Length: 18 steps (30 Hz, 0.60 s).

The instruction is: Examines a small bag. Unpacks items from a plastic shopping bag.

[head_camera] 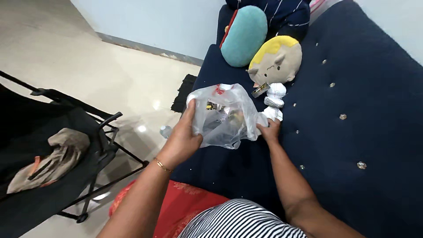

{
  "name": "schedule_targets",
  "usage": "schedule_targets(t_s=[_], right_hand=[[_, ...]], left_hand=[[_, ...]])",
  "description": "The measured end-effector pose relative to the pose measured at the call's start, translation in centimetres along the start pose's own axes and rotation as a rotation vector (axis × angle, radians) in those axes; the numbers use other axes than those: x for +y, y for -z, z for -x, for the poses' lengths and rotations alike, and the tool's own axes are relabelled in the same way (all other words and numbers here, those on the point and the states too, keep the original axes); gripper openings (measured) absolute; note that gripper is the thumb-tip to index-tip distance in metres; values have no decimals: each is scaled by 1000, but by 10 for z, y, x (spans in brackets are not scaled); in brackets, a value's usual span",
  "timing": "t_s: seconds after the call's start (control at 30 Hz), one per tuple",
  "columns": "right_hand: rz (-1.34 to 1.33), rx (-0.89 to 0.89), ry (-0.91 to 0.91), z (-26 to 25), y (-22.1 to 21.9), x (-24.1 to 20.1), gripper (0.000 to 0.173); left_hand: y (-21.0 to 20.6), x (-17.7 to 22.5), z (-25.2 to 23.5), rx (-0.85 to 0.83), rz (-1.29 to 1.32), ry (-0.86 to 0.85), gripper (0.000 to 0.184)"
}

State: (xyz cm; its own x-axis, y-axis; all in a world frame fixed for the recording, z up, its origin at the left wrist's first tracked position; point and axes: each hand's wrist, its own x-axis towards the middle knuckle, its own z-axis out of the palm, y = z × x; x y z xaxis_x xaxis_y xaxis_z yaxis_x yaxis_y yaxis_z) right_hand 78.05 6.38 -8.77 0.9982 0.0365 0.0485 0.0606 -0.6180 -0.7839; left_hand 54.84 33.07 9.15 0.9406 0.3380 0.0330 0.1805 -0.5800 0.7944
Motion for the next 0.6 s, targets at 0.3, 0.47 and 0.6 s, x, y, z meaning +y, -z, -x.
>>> schedule_targets(t_s=[0.3, 0.47, 0.6], right_hand=[[-1267, -316, 292, 20, 97, -110, 25], [-1123, -814, 56, 65, 23, -144, 32], [-402, -560, 71, 59, -40, -143, 45]], left_hand=[[-7, 8, -6, -36, 14, -73, 111], [-3, 17, 2, -14, 83, -113, 112], [1, 15, 19, -28, 8, -79, 113]])
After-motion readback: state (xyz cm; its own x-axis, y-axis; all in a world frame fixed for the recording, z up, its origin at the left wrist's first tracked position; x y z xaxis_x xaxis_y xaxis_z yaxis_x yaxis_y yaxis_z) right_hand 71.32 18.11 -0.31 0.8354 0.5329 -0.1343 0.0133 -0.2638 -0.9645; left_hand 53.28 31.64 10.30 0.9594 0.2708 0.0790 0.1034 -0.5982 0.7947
